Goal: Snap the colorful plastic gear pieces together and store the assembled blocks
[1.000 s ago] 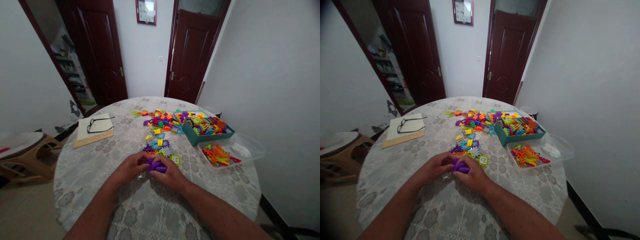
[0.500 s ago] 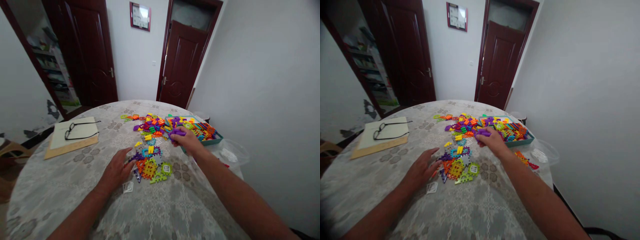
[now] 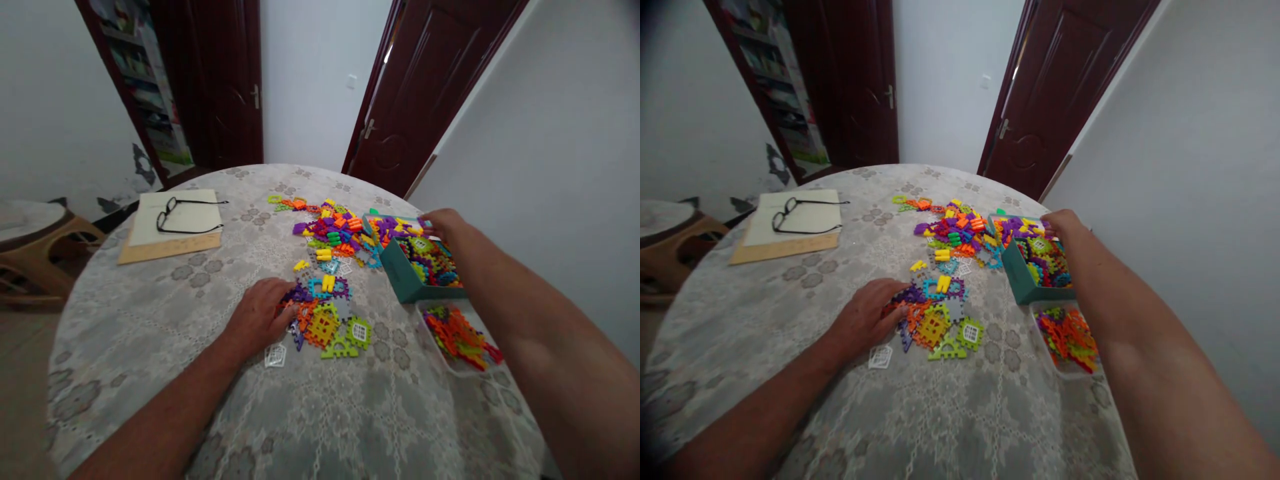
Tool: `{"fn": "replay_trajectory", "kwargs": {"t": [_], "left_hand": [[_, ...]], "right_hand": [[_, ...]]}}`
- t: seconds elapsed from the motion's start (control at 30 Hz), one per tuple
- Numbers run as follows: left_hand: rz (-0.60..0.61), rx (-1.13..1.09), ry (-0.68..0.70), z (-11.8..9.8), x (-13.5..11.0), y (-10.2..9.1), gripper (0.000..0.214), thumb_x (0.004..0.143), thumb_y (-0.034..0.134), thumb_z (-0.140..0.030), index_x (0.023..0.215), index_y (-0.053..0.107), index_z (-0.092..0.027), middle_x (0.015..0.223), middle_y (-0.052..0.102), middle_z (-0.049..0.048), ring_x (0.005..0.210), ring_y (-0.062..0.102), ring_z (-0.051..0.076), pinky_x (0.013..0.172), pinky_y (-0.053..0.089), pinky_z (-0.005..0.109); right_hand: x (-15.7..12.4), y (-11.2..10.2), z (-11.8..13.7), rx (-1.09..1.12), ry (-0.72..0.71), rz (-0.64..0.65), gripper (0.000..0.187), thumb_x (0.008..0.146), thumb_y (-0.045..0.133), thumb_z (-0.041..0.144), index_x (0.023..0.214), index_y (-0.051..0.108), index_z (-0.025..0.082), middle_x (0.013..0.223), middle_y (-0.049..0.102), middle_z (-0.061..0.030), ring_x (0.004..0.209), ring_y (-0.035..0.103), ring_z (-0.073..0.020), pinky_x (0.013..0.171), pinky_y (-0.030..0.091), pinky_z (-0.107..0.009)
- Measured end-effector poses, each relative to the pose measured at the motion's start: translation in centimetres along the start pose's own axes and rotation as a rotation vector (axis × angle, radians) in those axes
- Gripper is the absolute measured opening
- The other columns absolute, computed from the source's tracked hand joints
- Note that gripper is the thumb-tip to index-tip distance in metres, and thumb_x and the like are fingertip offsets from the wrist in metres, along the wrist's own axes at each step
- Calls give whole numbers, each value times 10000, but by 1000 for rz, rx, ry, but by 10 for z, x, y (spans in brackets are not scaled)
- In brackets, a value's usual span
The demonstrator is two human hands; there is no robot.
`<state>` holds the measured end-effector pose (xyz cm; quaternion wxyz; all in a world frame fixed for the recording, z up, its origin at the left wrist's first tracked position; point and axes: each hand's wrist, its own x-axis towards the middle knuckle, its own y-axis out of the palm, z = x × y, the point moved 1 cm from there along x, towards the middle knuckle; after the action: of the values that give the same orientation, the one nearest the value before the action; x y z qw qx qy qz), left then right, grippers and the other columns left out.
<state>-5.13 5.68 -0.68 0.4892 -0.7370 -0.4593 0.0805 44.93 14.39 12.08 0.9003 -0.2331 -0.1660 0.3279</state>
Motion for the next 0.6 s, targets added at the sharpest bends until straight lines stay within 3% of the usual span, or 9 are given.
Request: {"fn": "replay_trajectory", "kwargs": {"t": [0.1,0.17,0.23,0.3,0.37,0.47,0.53,0.6], "left_hand": [[19,16,15,-1,2,-1,398,977,595,-429,1297,676,-208,1296,703,135,1253,601,327,1113,447,513],[28,29,21,-1,2,0,386,979,598,-436,1285,681,-216,1298,698,131,1257,593,325,1108,443,507],[42,52,34,-2,2,1,383,984,599,-450,1279,685,-222,1297,694,127,1255,587,320,1099,443,498],[53,81,47,-2,2,2,395,992,597,-463,1295,680,-224,1303,688,126,1252,584,314,1091,441,491],[58,98,59,-1,1,3,402,994,600,-469,1305,675,-227,1302,689,123,1244,584,308,1086,439,485],[63,92,75,-2,1,3,376,983,619,-452,1296,672,-250,1299,702,104,1246,585,301,1088,429,478],[71,83,90,-3,1,3,365,978,624,-438,1292,671,-256,1296,712,94,1244,589,296,1091,423,475],[80,84,102,-4,1,1,375,978,624,-442,1294,669,-246,1295,718,97,1241,595,296,1094,418,474]], "right_hand": [[-5,1,3,-21,34,-28,173,806,818,104,886,665,98,721,634,-41,582,631,-132,553,554,-284],[-29,2,11,-10,-57,-4,90,879,741,112,951,694,84,770,647,-46,622,634,-100,616,553,-257],[-73,5,20,-1,-209,109,124,945,649,134,1023,720,69,828,677,-68,668,655,-83,679,544,-251],[-131,12,26,-50,-353,317,158,965,636,169,1057,745,102,849,707,-73,682,667,-99,705,549,-268],[-190,24,27,-150,-509,509,155,955,691,209,1087,769,188,886,737,-55,712,679,-152,751,581,-323],[-255,55,19,-246,-751,595,245,976,671,237,1210,746,232,1172,749,-89,976,711,-228,971,555,-412],[-274,79,11,-315,-826,601,337,985,657,246,1317,701,203,1323,704,-131,1205,657,-269,1098,488,-438],[-281,100,4,-388,-837,614,407,995,645,263,1387,659,154,1382,671,-174,1306,604,-289,1144,446,-444]]}}
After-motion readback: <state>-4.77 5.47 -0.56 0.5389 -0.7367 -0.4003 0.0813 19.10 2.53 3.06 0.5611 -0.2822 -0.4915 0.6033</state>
